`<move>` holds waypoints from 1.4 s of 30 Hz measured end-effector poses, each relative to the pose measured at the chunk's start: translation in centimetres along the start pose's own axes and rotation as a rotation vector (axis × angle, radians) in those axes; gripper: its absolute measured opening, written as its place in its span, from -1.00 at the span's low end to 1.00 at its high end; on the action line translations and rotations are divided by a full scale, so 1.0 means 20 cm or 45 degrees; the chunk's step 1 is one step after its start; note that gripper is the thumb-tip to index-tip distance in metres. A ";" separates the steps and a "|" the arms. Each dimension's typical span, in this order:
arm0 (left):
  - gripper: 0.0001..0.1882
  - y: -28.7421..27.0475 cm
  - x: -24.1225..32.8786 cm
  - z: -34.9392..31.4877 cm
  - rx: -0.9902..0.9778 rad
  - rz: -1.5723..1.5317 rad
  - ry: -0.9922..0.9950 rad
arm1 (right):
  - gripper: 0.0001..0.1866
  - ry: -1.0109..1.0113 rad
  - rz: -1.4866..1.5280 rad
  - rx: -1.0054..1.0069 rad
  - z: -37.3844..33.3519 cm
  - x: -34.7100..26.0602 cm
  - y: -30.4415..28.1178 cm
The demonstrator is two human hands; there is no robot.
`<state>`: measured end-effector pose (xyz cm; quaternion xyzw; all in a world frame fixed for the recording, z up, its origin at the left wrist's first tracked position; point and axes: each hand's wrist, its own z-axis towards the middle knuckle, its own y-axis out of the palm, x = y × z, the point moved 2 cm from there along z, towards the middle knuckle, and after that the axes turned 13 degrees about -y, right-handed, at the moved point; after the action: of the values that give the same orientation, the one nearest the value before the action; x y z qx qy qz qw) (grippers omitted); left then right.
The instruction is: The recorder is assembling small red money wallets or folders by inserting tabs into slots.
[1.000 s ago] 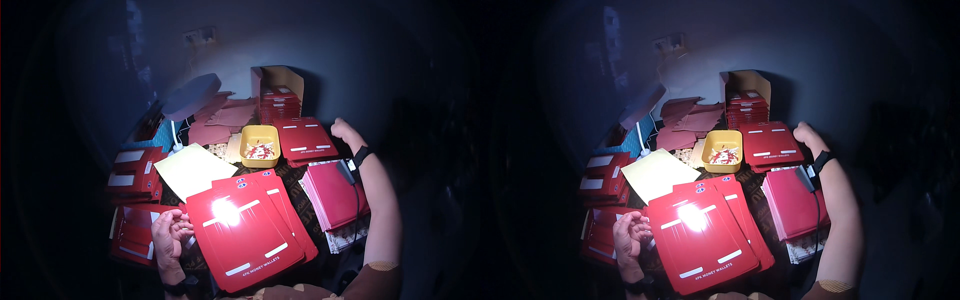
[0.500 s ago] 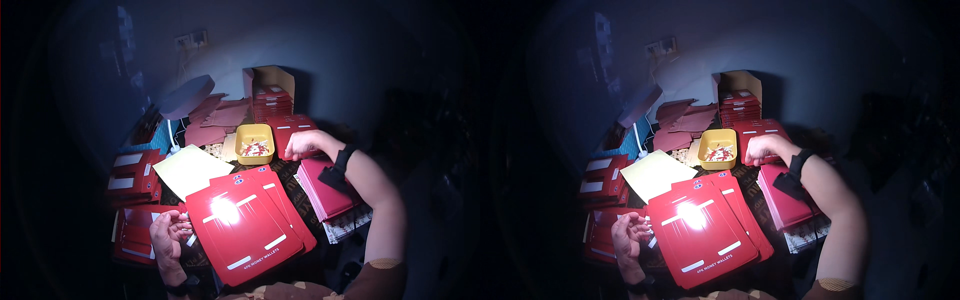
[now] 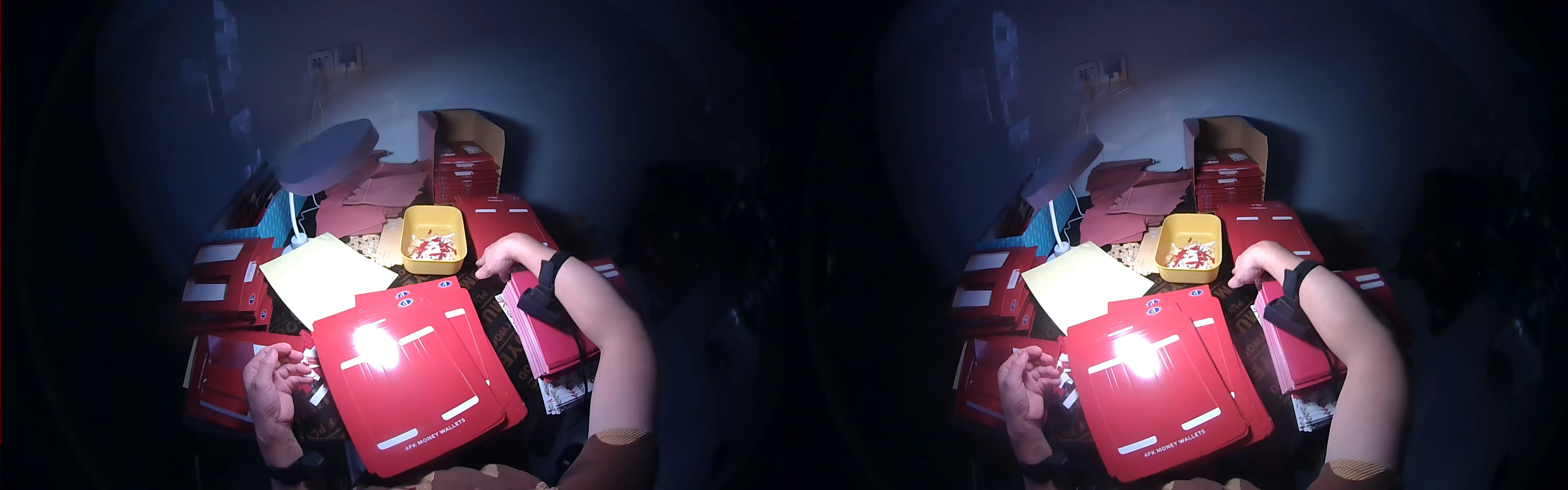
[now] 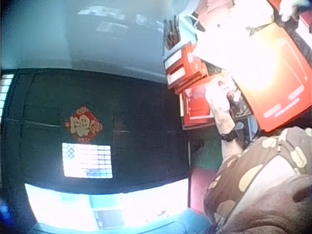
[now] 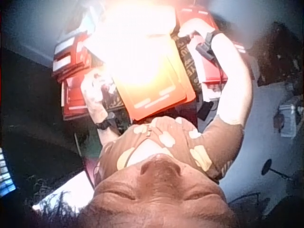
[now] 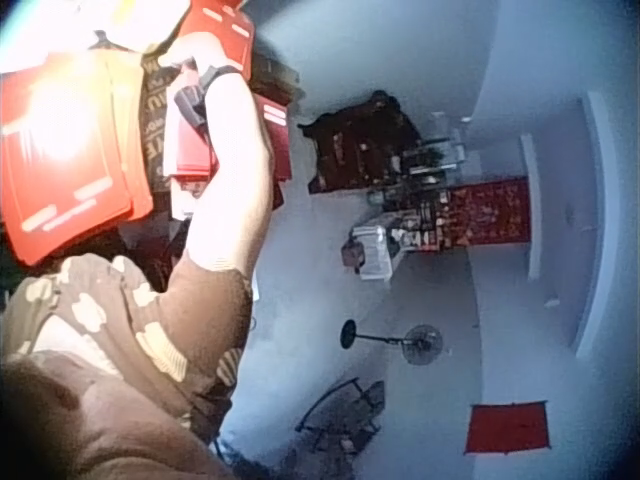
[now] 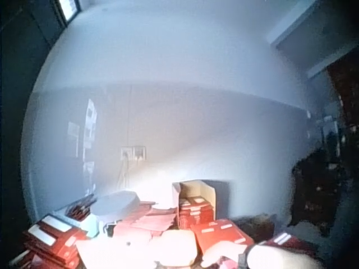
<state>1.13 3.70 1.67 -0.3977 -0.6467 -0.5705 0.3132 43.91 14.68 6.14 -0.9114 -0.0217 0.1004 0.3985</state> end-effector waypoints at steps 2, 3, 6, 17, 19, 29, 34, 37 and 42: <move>-0.75 0.01 0.00 0.00 0.018 0.038 0.013 | -0.27 -0.008 0.048 0.009 0.00 0.02 -0.01; -0.75 0.01 0.00 0.01 0.014 0.039 0.006 | -0.27 -0.003 0.054 0.006 0.00 0.03 0.00; -0.75 0.05 0.01 0.00 -0.008 0.062 -0.003 | -0.36 -0.138 0.074 0.103 0.04 0.04 -0.03; -0.80 -0.01 -0.05 0.05 0.173 0.817 0.237 | -0.59 -0.654 -0.147 0.891 -0.53 -0.48 0.13; -0.77 -0.01 -0.05 0.08 0.240 1.232 0.477 | -0.53 -0.580 -0.084 0.726 -0.64 -0.61 0.26; -0.69 0.05 -0.14 0.17 0.105 1.280 0.221 | -0.40 -0.808 -0.397 1.047 -0.65 -0.88 0.82; -0.75 0.01 -0.18 0.22 0.089 1.269 0.496 | -0.40 -0.846 -0.346 1.152 -0.59 -0.90 0.94; -0.77 0.07 -0.16 0.20 0.027 1.027 0.143 | -0.43 -0.842 -0.339 1.241 -0.57 -0.87 0.97; -0.82 -0.01 -0.22 0.27 0.129 1.105 0.475 | -0.47 -0.907 -0.328 1.322 -0.57 -0.86 0.99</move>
<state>3.31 8.38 -3.09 -0.5061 -0.3806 -0.4165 0.6523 28.58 -9.10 1.98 -0.5008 -0.2104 0.3457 0.7651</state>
